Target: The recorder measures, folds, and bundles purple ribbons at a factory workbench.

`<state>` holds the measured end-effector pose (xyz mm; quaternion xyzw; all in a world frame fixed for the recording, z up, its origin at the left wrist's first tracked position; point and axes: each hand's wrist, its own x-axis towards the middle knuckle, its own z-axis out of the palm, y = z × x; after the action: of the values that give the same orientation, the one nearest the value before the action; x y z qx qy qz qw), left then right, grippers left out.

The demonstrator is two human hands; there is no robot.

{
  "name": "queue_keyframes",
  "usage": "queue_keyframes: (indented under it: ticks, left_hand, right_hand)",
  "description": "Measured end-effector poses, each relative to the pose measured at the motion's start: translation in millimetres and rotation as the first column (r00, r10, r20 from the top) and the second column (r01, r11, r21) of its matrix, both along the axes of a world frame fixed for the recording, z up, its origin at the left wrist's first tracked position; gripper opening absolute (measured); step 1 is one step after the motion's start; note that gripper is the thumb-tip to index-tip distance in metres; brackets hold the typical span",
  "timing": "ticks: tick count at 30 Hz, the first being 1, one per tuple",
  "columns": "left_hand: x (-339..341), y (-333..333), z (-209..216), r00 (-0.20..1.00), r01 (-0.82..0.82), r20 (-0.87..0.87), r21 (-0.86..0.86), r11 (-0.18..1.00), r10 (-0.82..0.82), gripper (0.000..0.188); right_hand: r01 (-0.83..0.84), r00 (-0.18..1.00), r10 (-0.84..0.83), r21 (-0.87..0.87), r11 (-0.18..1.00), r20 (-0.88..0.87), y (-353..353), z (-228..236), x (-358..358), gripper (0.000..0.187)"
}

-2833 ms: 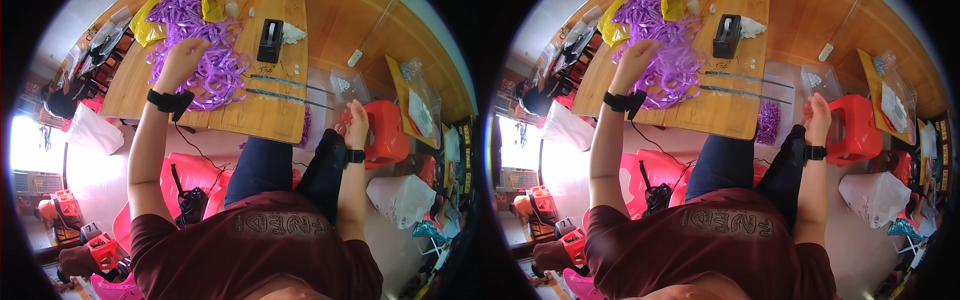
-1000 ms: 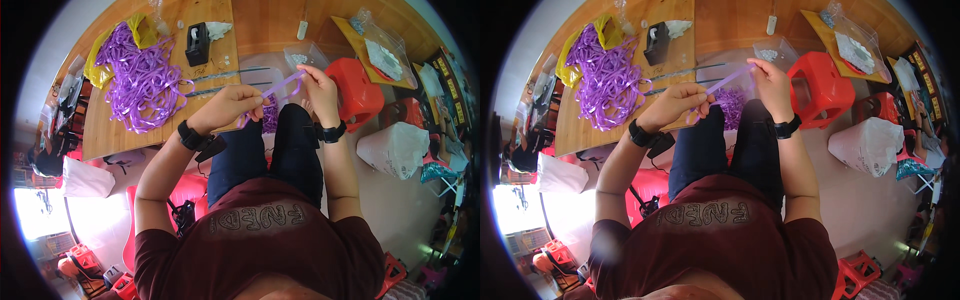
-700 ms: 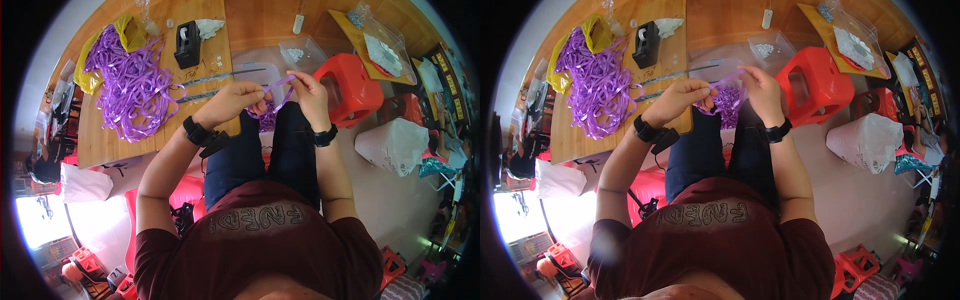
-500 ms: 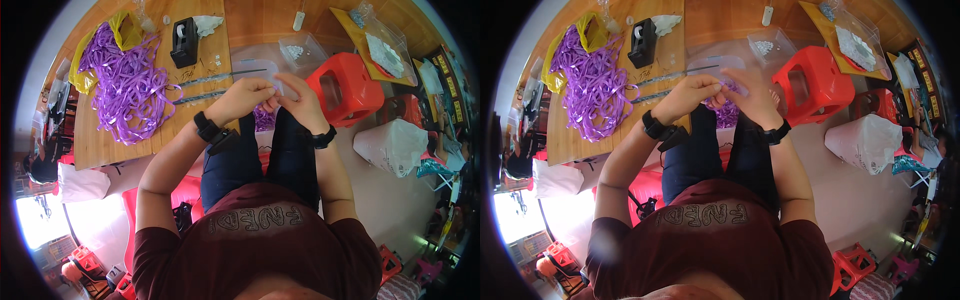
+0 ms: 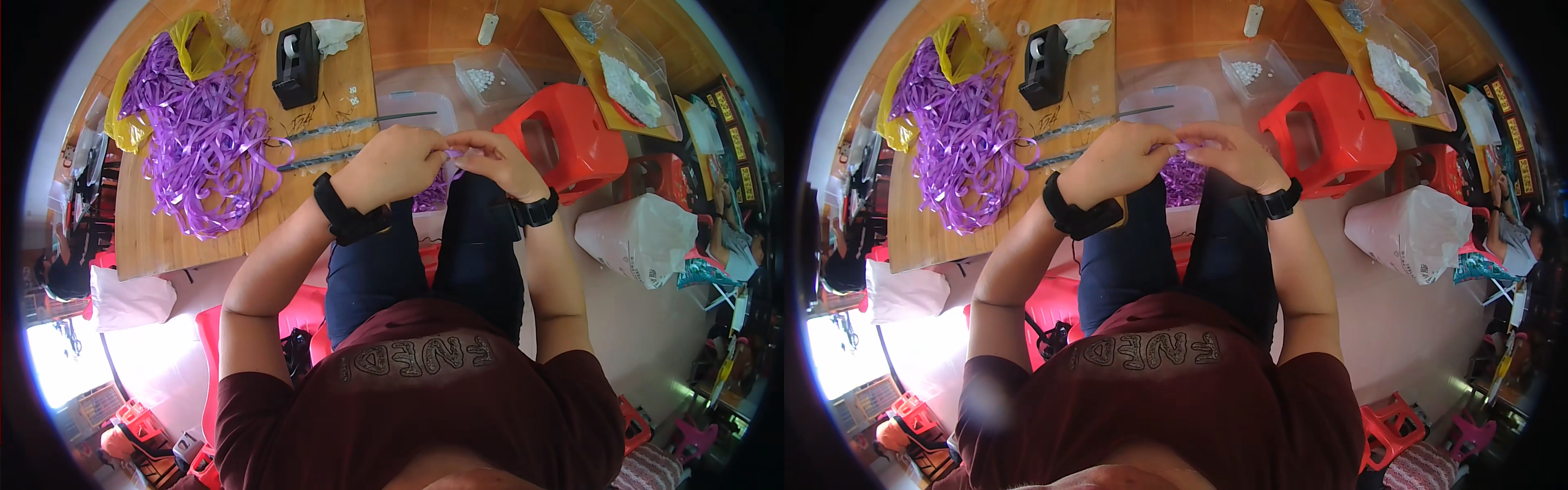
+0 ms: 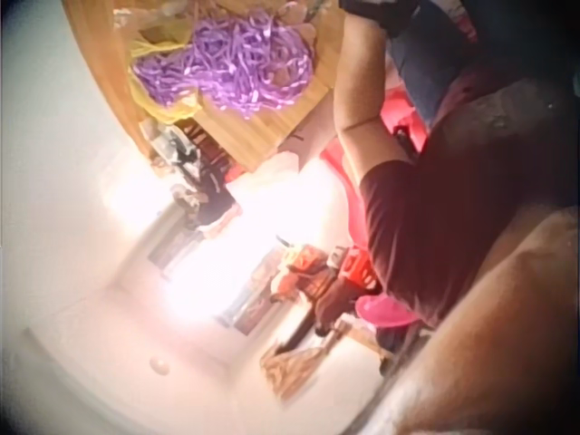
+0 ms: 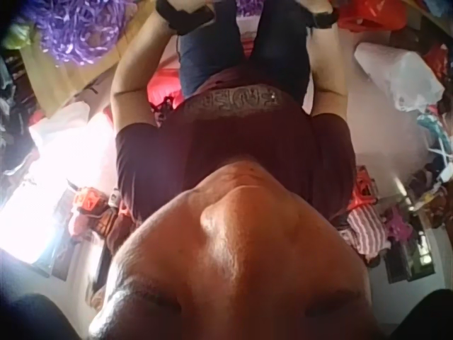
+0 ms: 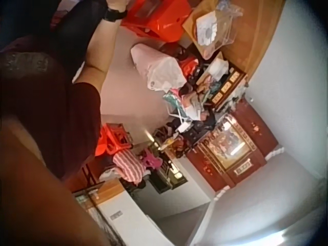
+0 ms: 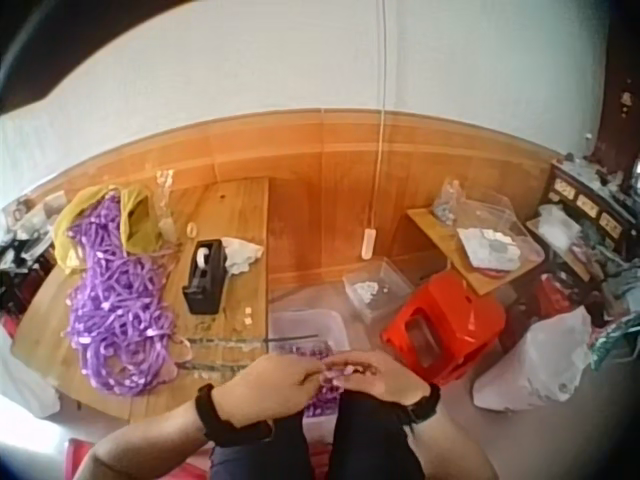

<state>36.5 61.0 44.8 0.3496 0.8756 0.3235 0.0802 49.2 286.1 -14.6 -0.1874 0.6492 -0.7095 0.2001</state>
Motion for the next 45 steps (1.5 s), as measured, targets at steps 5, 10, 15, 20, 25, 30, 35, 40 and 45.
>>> queue_keyframes:
  ticks: [5, 10, 15, 20, 25, 30, 35, 40, 45]
  left_hand:
    - [14.5, -1.5, -7.1, 0.993, -0.058, -0.103, -0.037, 0.998, 0.054, 0.029]
    - [32.3, 4.8, -11.7, 0.993, -0.11, -0.051, 0.02, 0.994, 0.11, 0.039]
    - [44.8, -2.1, -25.4, 0.999, 0.028, -0.039, 0.051, 0.998, -0.026, 0.038]
    - [39.2, -12.8, -20.8, 0.993, 0.111, -0.055, 0.072, 0.991, -0.107, 0.031]
    - [14.4, -27.3, -0.2, 0.996, 0.02, -0.083, 0.088, 0.996, -0.013, 0.024]
    - [-28.2, -44.0, -1.0, 0.957, -0.06, -0.283, 0.027, 0.998, 0.065, 0.025]
    - [-44.3, -47.0, -27.0, 0.951, -0.033, -0.308, -0.119, 0.992, -0.006, 0.032]
    - [-40.3, -44.0, -22.3, 0.983, -0.002, -0.18, -0.261, 0.965, -0.046, 0.035]
    - [-38.9, -38.2, -28.8, 0.961, -0.102, -0.274, -0.206, 0.973, 0.043, 0.037]
  right_hand:
    - [0.148, 0.982, -0.109, 0.273, 0.951, -0.154, 4.9, 14.6, 3.9, 0.028]
    - [0.345, 0.926, -0.249, 0.371, 0.862, -0.284, 8.0, 3.7, -2.3, 0.019]
    - [0.456, 0.84, -0.252, 0.373, 0.808, -0.481, -3.9, -4.1, -18.8, 0.015]
    - [0.478, 0.734, -0.191, 0.295, 0.827, -0.652, -19.3, 0.1, -40.7, 0.017]
    - [0.412, 0.792, -0.189, 0.28, 0.867, -0.581, -34.3, -2.6, -73.3, 0.016]
    - [0.239, 0.938, -0.173, 0.199, 0.95, -0.301, -44.5, -37.9, -109.7, 0.021]
    - [0.152, 0.966, -0.151, -0.014, 0.988, -0.209, -66.3, -64.8, -101.2, 0.024]
    - [0.117, 0.988, -0.11, 0.064, 0.991, -0.105, -75.4, -78.4, -57.2, 0.022]
    - [0.046, 0.918, -0.086, 0.112, 0.993, 0.387, -73.3, -144.8, 3.2, 0.027]
